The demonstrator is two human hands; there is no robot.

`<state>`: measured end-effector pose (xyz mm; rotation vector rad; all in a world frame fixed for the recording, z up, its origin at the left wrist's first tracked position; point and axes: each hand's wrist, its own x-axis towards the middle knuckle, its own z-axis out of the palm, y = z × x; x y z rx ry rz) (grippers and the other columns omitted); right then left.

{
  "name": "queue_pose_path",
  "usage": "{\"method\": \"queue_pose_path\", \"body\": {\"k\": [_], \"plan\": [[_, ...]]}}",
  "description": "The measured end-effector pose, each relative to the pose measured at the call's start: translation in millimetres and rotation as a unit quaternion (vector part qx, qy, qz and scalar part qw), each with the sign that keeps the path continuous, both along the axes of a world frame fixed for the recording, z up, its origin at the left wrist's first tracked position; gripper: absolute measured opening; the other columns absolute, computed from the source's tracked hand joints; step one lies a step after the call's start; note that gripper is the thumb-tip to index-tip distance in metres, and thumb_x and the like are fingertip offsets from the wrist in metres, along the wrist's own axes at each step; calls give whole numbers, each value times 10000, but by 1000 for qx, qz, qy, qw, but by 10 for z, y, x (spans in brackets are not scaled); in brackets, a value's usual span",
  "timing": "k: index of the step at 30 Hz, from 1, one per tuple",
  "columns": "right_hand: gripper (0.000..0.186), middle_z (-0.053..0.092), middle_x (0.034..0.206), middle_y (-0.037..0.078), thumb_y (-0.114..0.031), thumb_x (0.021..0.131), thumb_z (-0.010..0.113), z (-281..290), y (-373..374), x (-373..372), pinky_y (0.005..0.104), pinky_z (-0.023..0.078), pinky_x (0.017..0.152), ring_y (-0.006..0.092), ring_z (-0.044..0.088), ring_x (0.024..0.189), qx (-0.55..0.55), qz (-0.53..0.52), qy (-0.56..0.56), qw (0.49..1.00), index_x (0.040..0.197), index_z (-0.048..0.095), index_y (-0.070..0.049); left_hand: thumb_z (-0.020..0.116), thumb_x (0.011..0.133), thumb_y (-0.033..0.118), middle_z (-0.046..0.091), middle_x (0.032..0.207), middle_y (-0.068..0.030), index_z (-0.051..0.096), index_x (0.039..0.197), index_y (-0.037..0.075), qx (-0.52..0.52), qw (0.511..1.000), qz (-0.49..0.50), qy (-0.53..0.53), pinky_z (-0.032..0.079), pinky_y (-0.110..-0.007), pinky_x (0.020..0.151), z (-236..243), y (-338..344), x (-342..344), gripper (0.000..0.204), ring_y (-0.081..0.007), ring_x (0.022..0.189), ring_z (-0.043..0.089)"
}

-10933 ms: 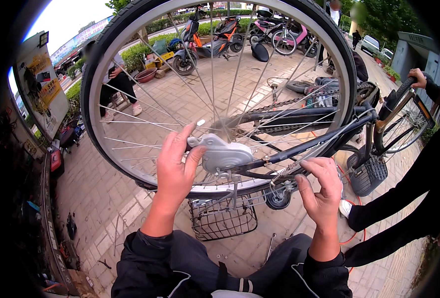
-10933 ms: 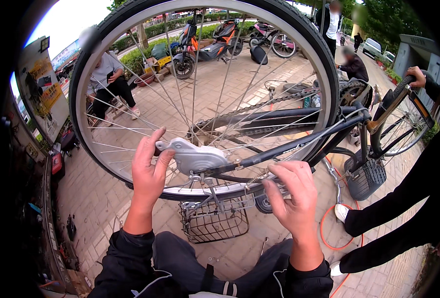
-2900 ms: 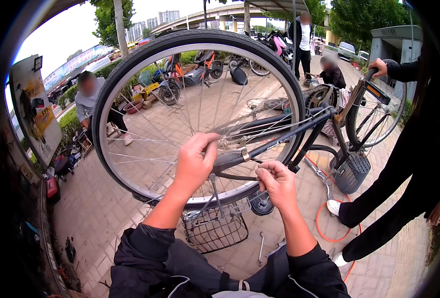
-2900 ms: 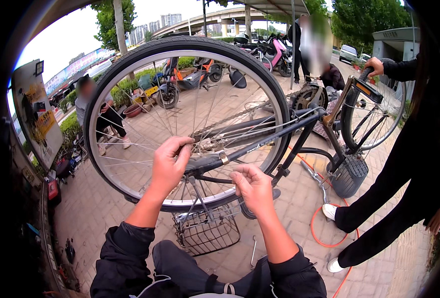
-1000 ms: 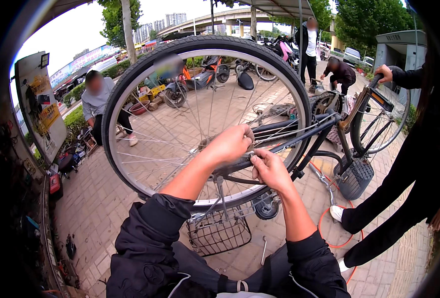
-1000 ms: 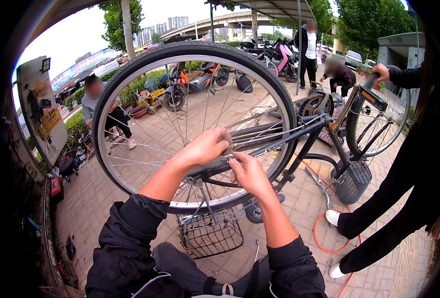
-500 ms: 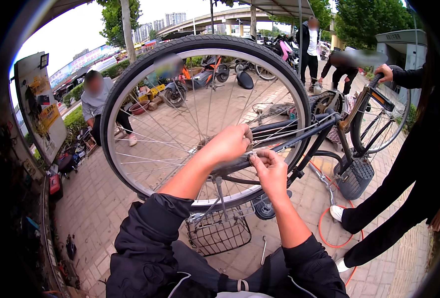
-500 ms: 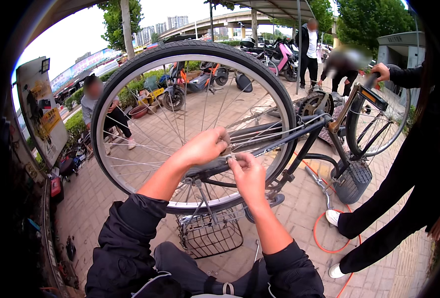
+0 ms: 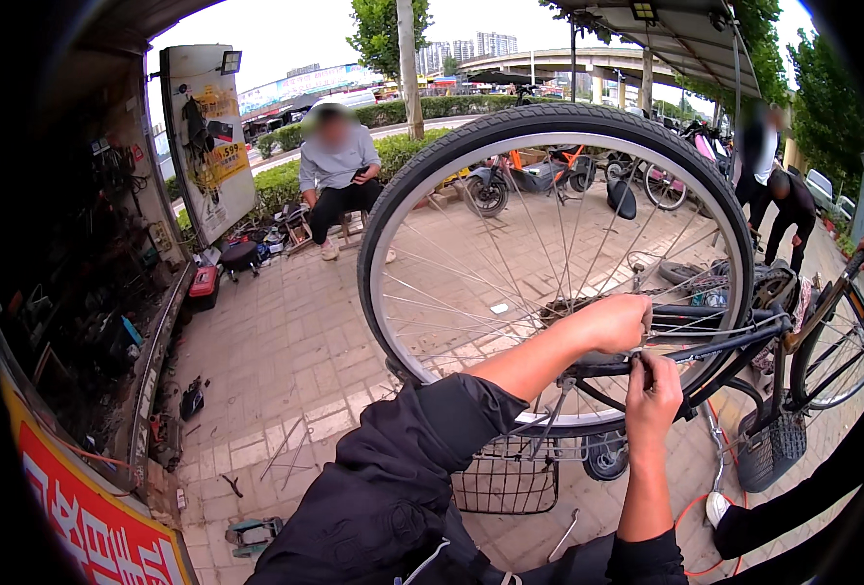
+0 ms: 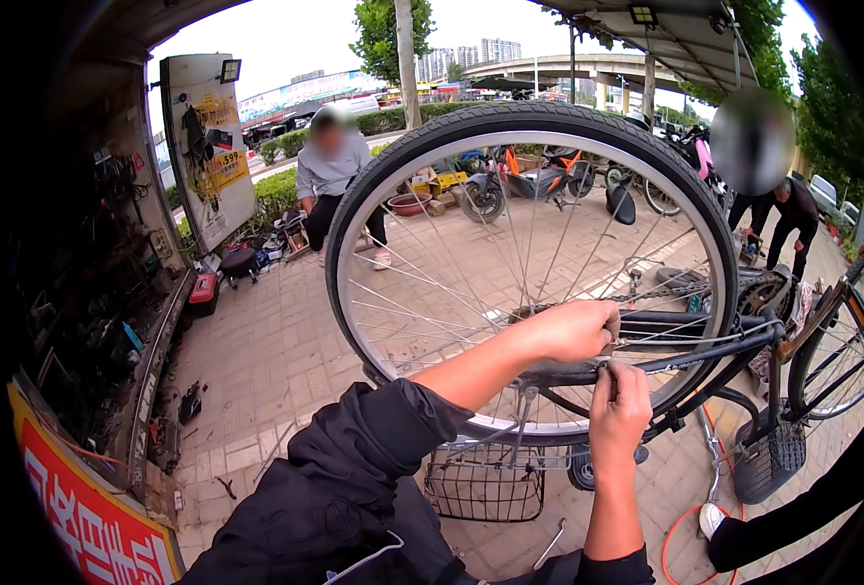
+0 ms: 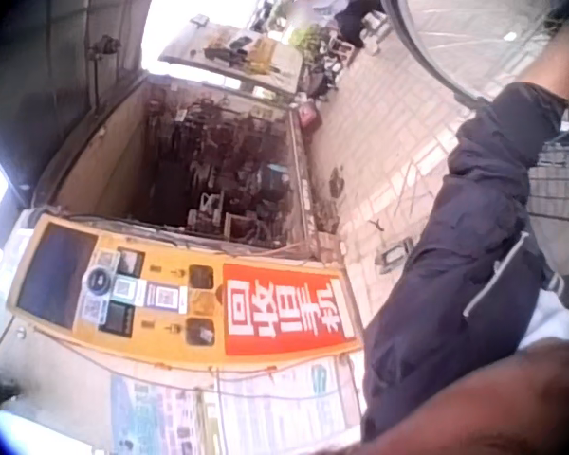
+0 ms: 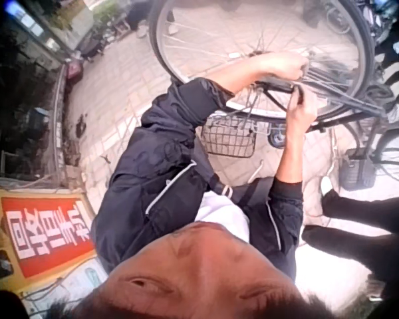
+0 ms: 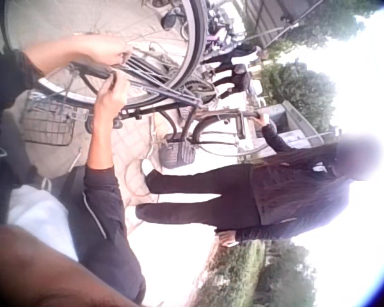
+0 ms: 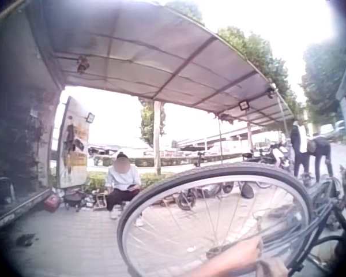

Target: The person removes the rear wheel of a bicycle and uses a power drill to loosen the axle nut. They then reattach the wheel, align the chain, and tighten the axle nut using a wrench. The person also adjusts the brake cable and checks the wheel's rotation.

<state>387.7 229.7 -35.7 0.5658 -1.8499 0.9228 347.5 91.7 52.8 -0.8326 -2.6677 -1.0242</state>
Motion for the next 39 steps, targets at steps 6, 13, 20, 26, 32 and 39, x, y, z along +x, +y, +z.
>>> {"method": "queue_pose_path", "body": {"k": [6,13,20,26,32,39], "plan": [[84,572,758,134,41,799,634,-117,182,-43,337,458,570,249,557,625,-30,-34,20,999,867,586,31,534,770,64,648,852,-188,618,896,-16,24,999,-42,13,479,-392,749,-64,243,-120,171,-323,843,624],[143,562,748,120,30,764,661,-143,148,-289,375,461,555,303,562,624,-8,-33,46,998,849,559,-22,536,808,81,654,836,-167,599,907,-20,37,998,-47,7,482,-372,728,-130,173,-343,155,-285,808,633],[96,548,687,102,-24,794,670,-183,83,-350,333,441,523,241,532,567,-27,-58,21,998,781,577,-11,558,787,90,645,846,-167,614,882,6,40,999,-26,-16,472,-368,748,-56,96,-310,138,-291,833,619],[81,570,730,97,-3,792,653,-80,34,-303,319,456,517,225,540,565,-31,-33,30,999,853,602,-18,539,826,118,642,845,-152,593,937,-13,13,999,-39,-12,473,-351,737,-73,24,-349,180,-246,816,614],[91,569,714,107,12,785,663,-203,64,-338,313,456,521,220,542,570,-69,-17,14,997,845,597,-4,530,828,115,643,864,-164,591,955,-18,8,999,-28,-32,471,-360,744,-62,76,-341,194,-260,832,616],[103,565,702,108,20,772,663,-207,119,-426,323,462,522,239,557,575,-63,-21,19,998,832,584,-6,526,807,110,642,858,-168,599,925,-25,5,998,-38,-44,469,-361,734,-11,128,-415,194,-266,825,612]]}}
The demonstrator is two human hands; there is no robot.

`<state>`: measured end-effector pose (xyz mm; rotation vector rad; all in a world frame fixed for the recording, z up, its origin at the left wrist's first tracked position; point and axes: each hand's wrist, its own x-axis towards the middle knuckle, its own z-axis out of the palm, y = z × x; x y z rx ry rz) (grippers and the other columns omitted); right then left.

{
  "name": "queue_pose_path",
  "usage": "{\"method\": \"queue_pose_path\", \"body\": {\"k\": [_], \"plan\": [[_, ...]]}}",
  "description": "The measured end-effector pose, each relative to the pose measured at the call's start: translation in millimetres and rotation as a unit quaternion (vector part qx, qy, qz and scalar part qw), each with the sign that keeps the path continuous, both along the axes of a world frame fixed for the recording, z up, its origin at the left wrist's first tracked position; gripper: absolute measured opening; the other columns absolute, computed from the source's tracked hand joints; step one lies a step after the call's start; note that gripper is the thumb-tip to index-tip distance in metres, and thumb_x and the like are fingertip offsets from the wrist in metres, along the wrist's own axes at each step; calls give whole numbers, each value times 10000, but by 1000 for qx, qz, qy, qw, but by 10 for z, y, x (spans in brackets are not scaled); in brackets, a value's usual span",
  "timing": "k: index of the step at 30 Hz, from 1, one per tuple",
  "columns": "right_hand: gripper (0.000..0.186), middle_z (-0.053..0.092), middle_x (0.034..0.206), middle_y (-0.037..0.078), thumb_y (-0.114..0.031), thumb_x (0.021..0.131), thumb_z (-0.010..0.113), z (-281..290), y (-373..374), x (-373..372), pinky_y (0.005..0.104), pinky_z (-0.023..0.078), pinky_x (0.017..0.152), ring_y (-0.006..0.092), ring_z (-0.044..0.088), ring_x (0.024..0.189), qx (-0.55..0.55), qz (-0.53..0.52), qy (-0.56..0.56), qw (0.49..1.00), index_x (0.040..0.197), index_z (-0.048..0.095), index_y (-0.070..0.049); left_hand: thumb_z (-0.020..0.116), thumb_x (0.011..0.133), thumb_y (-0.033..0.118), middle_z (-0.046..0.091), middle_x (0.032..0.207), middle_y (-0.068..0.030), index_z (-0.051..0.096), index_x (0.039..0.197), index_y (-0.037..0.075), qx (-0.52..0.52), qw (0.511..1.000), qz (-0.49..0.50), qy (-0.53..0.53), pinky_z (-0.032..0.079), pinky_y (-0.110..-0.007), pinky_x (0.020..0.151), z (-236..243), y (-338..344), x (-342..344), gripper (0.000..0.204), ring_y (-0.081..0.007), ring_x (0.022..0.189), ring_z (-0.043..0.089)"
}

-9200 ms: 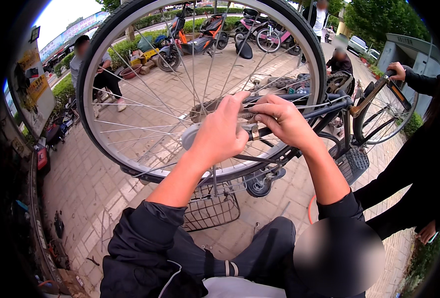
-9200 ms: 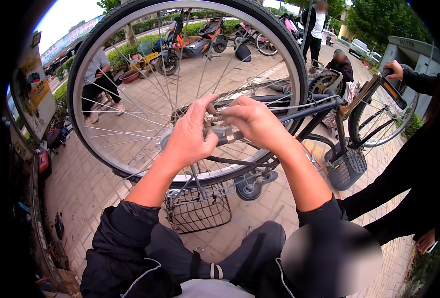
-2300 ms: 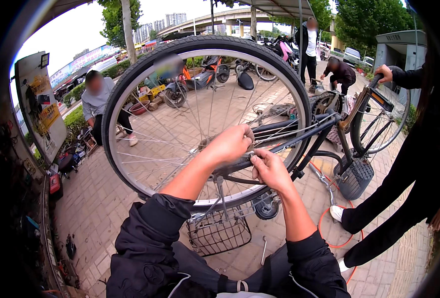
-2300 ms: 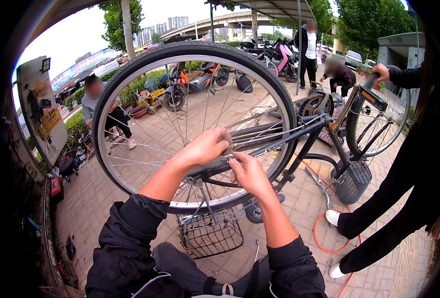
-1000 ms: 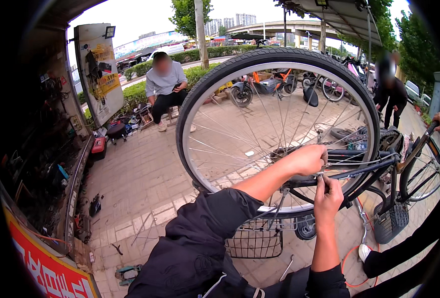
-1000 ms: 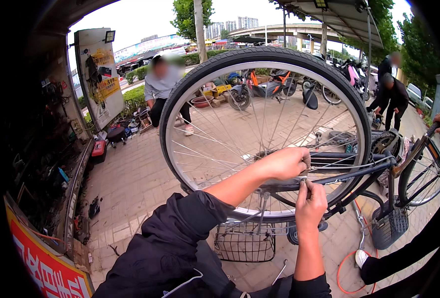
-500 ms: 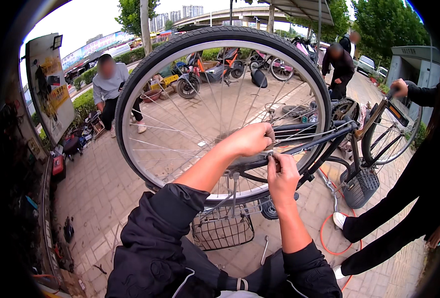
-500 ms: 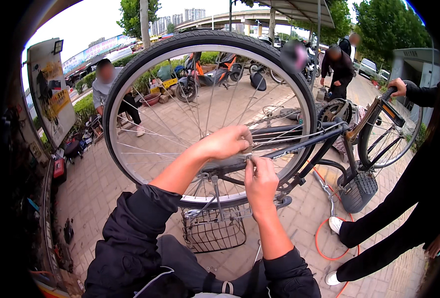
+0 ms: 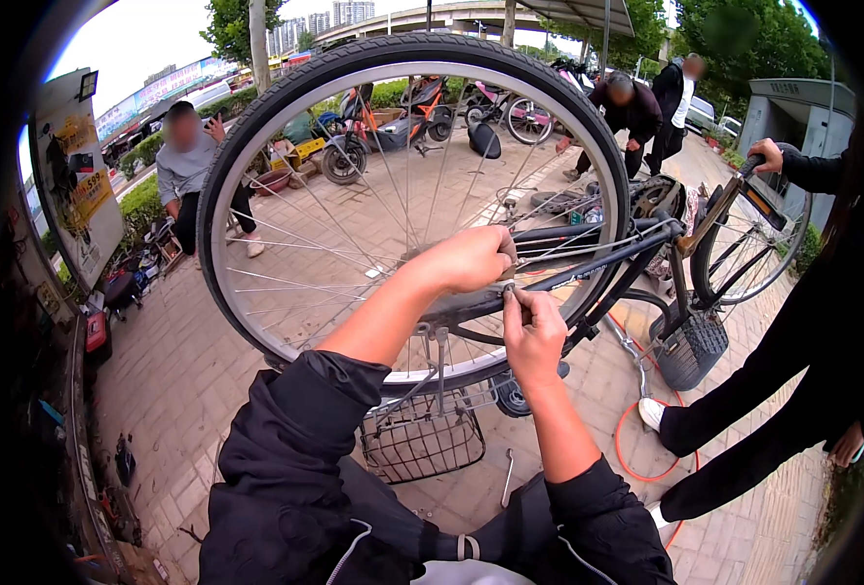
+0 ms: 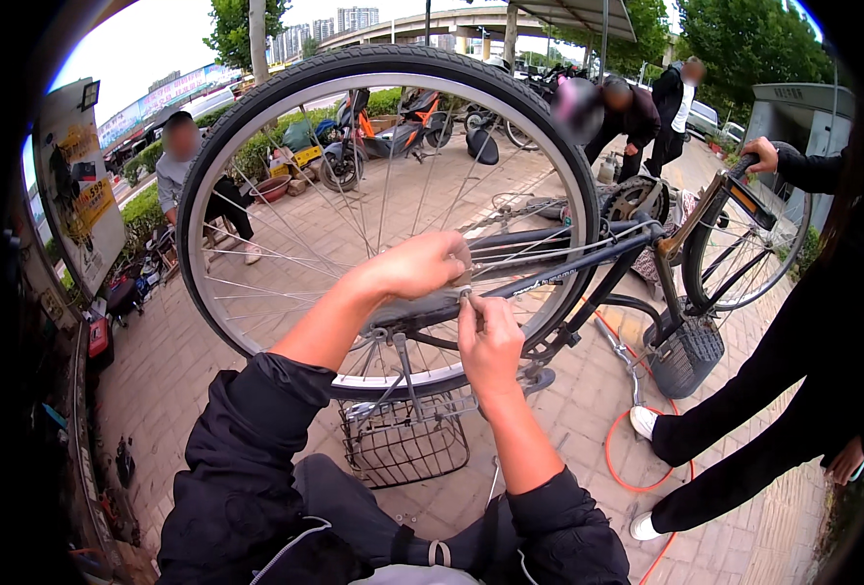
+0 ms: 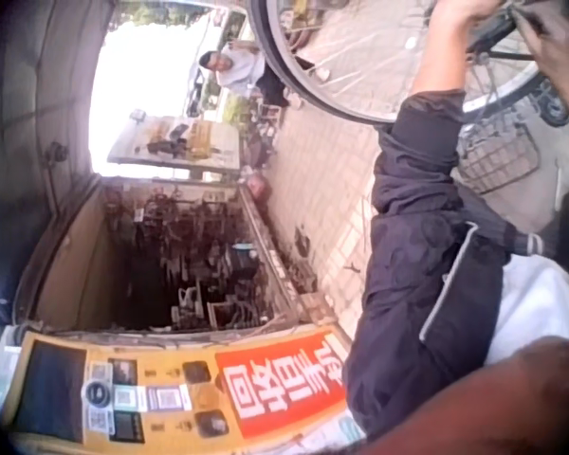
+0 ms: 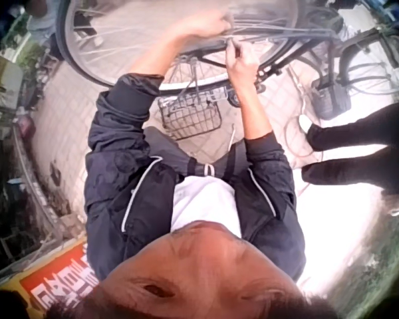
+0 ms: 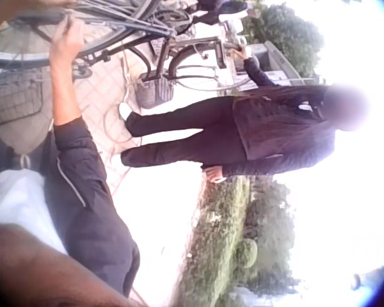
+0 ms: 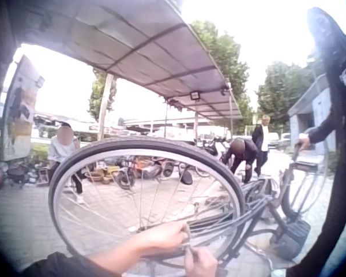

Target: The person removes the rear wheel of a bicycle and uses a power drill to loosen the axle nut. They then reattach the wheel, align the chain, and tighten the axle nut using a wrench. The person also adjusts the brake cable and checks the wheel's rotation.

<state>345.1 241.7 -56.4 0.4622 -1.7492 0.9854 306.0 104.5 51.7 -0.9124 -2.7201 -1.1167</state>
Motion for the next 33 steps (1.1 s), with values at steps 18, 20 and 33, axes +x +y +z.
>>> {"method": "queue_pose_path", "body": {"k": [18,20,33], "plan": [[150,579,669,-4,-95,858,664,-78,-191,-41,184,398,507,31,480,570,-198,88,-146,965,838,616,47,541,822,91,631,824,-103,593,933,-30,74,997,4,2,469,-297,709,-171,-68,-67,172,-159,773,580],[162,579,689,-13,-107,863,665,-28,-208,-61,172,380,501,23,472,577,-289,146,-195,926,849,617,47,538,822,85,630,835,-108,594,933,-35,89,996,8,-8,471,-300,727,-165,-61,-100,173,-162,787,584],[143,550,665,22,-152,898,613,1157,-525,-66,266,456,530,104,503,529,-627,180,-456,606,850,582,-21,564,860,113,640,889,-185,597,975,-8,67,978,79,-182,476,-373,748,750,-223,-193,170,-319,855,623]]}}
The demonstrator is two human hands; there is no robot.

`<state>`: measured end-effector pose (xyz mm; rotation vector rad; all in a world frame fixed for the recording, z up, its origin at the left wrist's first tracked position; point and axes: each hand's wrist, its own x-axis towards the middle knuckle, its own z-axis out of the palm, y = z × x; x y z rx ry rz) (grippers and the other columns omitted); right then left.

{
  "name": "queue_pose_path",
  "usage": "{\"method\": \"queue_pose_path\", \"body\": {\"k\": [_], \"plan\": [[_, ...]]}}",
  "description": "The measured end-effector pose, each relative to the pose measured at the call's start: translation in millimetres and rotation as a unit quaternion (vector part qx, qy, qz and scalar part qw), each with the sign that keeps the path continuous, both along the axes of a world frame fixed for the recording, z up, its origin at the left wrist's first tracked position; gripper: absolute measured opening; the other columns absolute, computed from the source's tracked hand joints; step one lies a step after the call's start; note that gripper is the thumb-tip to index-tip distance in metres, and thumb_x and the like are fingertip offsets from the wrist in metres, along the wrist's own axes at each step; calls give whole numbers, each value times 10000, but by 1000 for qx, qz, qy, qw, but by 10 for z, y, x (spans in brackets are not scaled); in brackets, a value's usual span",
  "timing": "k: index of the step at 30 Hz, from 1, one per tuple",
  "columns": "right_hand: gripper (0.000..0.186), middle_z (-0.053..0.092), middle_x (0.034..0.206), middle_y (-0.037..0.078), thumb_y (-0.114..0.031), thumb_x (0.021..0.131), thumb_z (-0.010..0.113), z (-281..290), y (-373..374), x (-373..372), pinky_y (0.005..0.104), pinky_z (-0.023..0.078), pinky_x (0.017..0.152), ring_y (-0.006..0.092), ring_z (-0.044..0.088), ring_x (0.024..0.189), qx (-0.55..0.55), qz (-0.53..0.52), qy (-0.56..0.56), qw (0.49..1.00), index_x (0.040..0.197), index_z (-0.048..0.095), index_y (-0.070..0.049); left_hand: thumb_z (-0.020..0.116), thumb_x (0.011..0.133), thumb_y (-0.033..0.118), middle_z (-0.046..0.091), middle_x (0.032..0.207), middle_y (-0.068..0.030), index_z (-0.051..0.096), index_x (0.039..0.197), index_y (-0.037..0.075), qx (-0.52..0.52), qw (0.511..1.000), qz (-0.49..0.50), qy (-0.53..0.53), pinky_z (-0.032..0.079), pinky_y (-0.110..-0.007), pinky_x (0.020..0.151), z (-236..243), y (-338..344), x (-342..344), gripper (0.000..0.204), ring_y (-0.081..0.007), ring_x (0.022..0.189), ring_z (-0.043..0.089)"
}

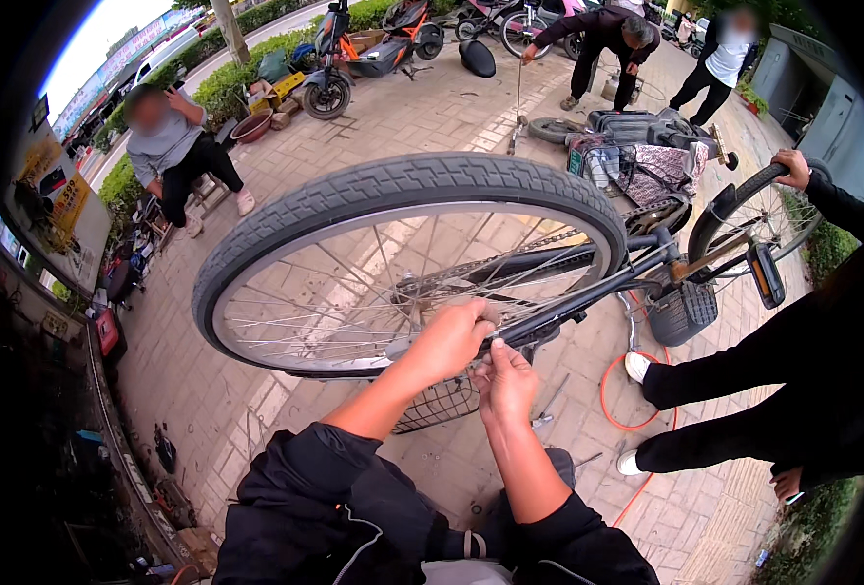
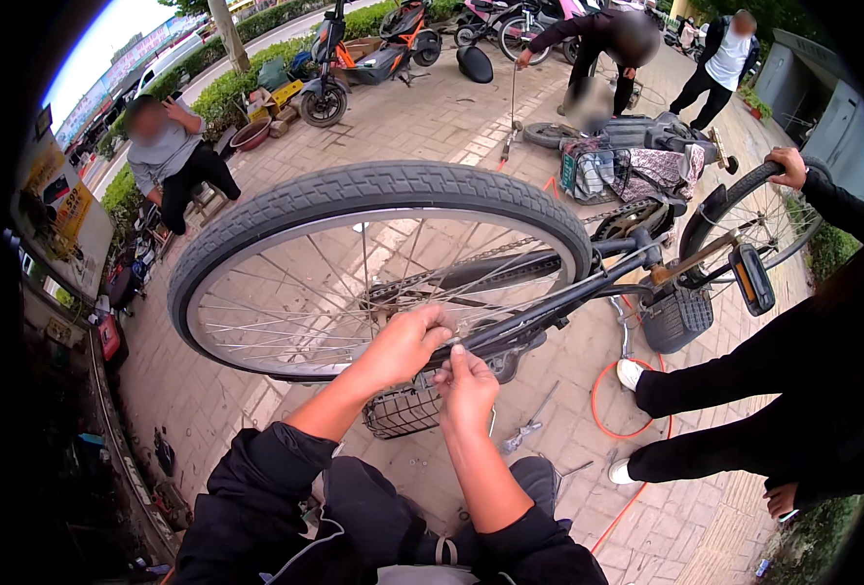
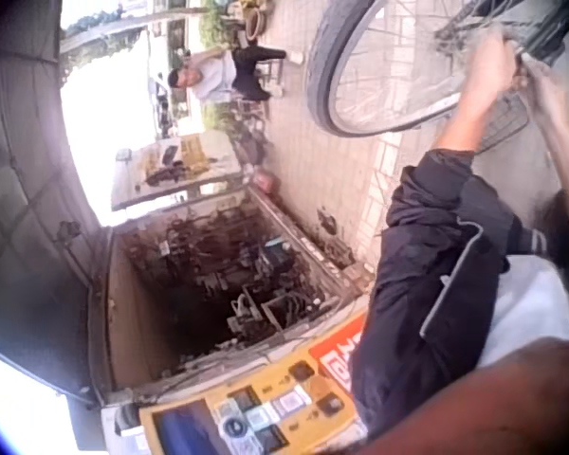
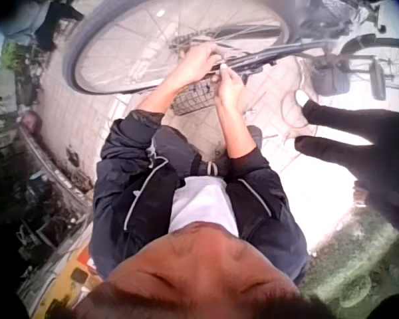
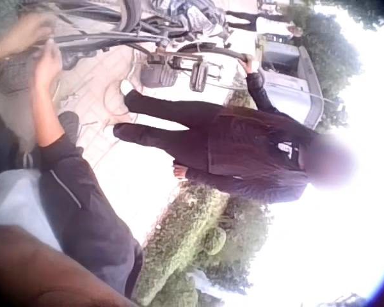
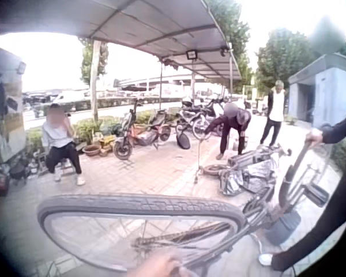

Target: The person removes the rear wheel of a bicycle and uses a power drill to loosen the axle nut. They then reattach the wheel, align the chain, and tighten the axle nut using a wrench. The person also adjusts the brake cable and checks the wheel's rotation.

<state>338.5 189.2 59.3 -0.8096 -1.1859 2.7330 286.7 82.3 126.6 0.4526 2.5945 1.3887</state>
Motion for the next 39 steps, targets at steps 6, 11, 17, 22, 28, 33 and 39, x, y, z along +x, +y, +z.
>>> {"method": "queue_pose_path", "body": {"k": [6,11,17,22,28,33,39], "plan": [[184,554,672,-27,-229,968,489,244,-202,-142,270,502,624,93,510,566,-186,4,-126,974,876,560,-86,559,835,61,621,1039,-175,599,947,28,85,987,46,131,476,-417,783,-114,-209,103,123,-356,948,592],[233,531,666,-40,-274,971,479,330,-126,-276,277,489,652,90,502,575,-175,-3,-197,965,839,550,-96,560,848,44,647,1007,-151,598,971,11,105,987,106,59,489,-381,781,187,-333,303,133,-324,909,626],[187,485,649,-12,-204,971,467,262,-138,-367,316,466,635,127,480,574,-165,-8,-248,955,828,519,-96,564,857,120,653,886,-165,604,995,3,114,969,171,-139,478,-366,728,127,-433,378,185,-315,781,639],[217,611,1008,91,-142,922,517,307,-80,-569,380,524,746,212,611,868,-143,15,-205,968,1103,534,-24,563,869,254,623,1025,-215,550,1155,24,-34,992,103,-63,468,-380,817,-14,-228,40,368,-345,979,601],[285,592,1099,83,-221,933,512,173,76,-444,387,499,846,232,589,988,-129,27,-199,971,1166,519,-57,600,845,305,617,1030,-141,535,1172,17,-4,946,60,-319,455,-346,816,-133,-150,-363,441,-259,942,581],[292,610,1070,109,-138,910,542,275,125,-559,374,520,813,232,616,944,-89,-18,-206,974,1171,523,-9,597,843,306,620,988,-128,555,1128,16,-26,942,-8,-336,452,-335,788,-135,-23,-623,409,-243,904,580],[46,627,755,102,-24,831,580,566,-38,-664,276,445,480,166,579,584,-71,-117,-213,967,850,584,18,594,841,308,624,939,-112,578,1075,16,-58,935,-39,-349,450,-322,753,-250,-47,-597,375,-223,858,579]]}}
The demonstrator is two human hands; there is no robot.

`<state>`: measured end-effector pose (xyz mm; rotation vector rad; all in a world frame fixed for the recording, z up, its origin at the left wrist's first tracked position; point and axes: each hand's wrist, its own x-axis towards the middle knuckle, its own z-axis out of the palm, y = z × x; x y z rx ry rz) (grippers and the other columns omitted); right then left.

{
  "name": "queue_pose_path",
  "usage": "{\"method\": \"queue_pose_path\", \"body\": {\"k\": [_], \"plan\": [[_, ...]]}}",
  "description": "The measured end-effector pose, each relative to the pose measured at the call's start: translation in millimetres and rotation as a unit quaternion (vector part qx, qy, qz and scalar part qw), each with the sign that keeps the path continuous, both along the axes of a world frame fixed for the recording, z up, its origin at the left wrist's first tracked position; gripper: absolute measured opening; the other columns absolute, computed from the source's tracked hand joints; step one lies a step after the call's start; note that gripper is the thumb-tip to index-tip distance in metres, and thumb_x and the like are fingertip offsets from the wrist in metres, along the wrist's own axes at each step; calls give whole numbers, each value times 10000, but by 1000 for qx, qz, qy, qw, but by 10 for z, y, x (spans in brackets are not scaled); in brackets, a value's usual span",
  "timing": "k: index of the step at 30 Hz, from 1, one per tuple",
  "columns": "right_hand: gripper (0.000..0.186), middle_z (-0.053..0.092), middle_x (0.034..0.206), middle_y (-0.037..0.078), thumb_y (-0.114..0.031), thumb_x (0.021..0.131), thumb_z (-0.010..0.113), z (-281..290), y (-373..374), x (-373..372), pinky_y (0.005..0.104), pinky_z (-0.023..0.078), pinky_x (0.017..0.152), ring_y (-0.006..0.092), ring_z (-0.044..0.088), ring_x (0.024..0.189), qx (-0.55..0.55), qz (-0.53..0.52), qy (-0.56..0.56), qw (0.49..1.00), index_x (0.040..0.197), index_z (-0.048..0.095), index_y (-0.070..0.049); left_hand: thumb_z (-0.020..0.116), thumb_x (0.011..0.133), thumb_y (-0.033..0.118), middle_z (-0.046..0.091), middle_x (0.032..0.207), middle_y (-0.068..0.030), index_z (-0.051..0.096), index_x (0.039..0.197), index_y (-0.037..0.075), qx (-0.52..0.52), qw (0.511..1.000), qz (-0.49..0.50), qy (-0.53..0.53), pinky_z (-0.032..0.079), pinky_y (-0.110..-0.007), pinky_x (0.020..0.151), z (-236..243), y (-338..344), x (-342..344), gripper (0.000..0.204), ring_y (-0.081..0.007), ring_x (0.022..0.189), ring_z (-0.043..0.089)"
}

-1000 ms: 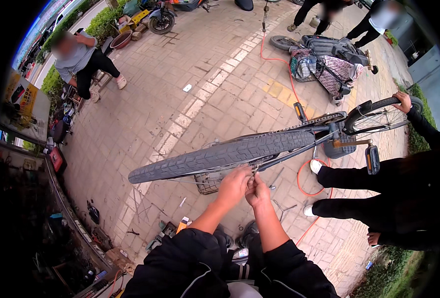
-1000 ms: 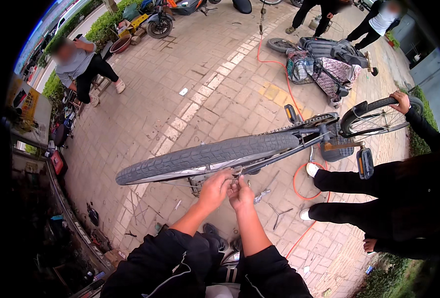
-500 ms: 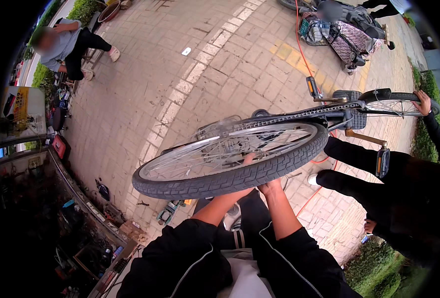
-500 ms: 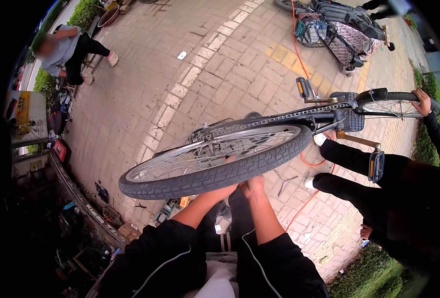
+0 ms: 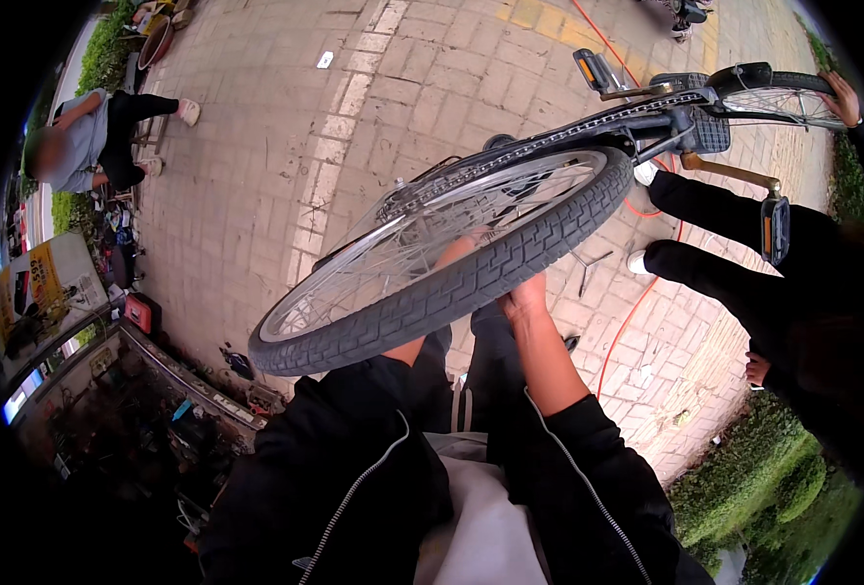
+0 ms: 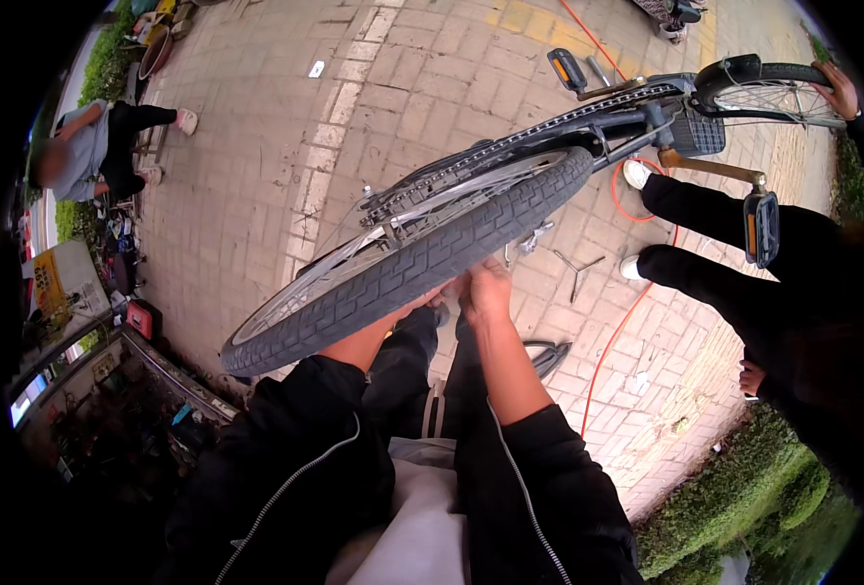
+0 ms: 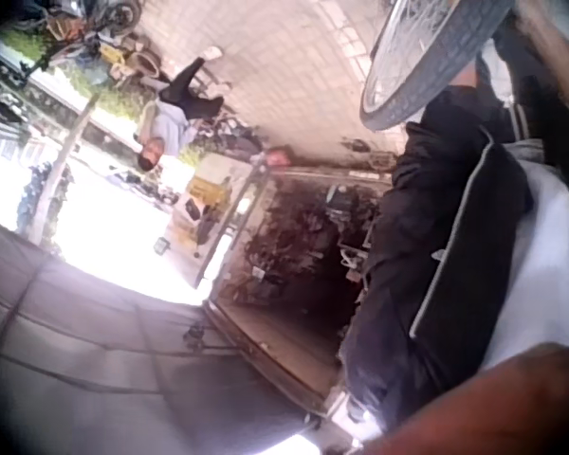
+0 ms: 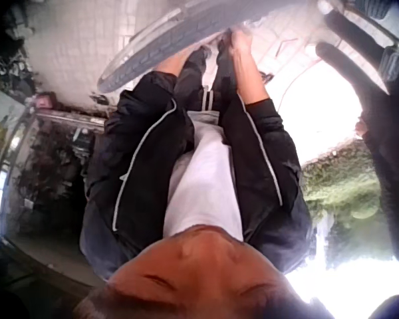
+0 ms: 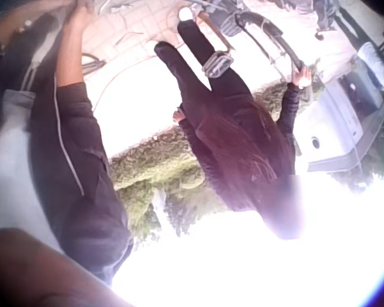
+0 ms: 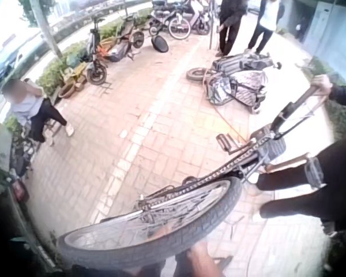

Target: The person removes the rear wheel of a bicycle and uses a power drill to loosen the axle nut. They then reattach the wheel, align the chain, and tighten the axle nut using a wrench. The person also adjusts the brake cable and checks the wheel's rotation.

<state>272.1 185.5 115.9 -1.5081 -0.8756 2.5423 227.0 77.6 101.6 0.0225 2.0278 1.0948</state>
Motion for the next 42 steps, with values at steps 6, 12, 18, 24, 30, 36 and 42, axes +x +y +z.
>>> {"method": "queue_pose_path", "body": {"k": [6,12,18,24,30,36,42], "plan": [[83,588,691,69,-1,832,516,-168,119,4,287,492,525,155,589,589,121,120,37,985,762,560,-7,591,838,309,628,889,-96,602,1023,15,-24,1000,-1,6,447,-309,719,-25,-170,107,347,-203,813,578],[88,607,720,114,-7,865,490,-401,86,45,329,525,543,203,609,584,-55,78,50,994,787,532,-1,589,835,311,632,840,-81,626,970,15,-23,999,-36,13,444,-295,685,-87,-192,96,327,-183,767,577],[115,591,689,101,-36,891,483,-254,96,158,308,497,517,181,572,531,42,131,46,989,809,538,23,586,833,312,636,790,-65,650,917,14,-14,998,-68,-3,442,-282,650,-70,-91,90,316,-163,722,576],[190,610,805,112,-55,895,496,129,158,6,268,477,536,142,581,624,145,313,47,938,983,560,101,583,830,314,640,741,-49,673,864,14,25,997,-74,-24,439,-269,616,-49,-42,-40,315,-143,676,575],[197,631,833,79,-121,891,561,450,229,258,251,465,652,121,585,741,230,351,7,907,998,606,38,562,883,207,663,858,-123,547,1122,-21,138,979,62,-137,472,-284,715,836,-187,213,331,-192,781,629],[161,590,985,48,-44,876,606,1119,188,578,227,463,742,94,563,847,315,317,180,876,1015,632,32,548,920,115,580,1167,-220,277,1347,-17,412,867,212,-182,456,-380,940,1094,-495,626,524,-305,1077,591],[131,553,922,57,13,811,638,1649,-70,787,255,444,747,135,530,839,416,379,239,791,938,668,2,520,936,83,616,1119,-169,342,1321,-3,412,892,144,-115,452,-341,941,1495,-741,876,433,-224,1055,596]]}}
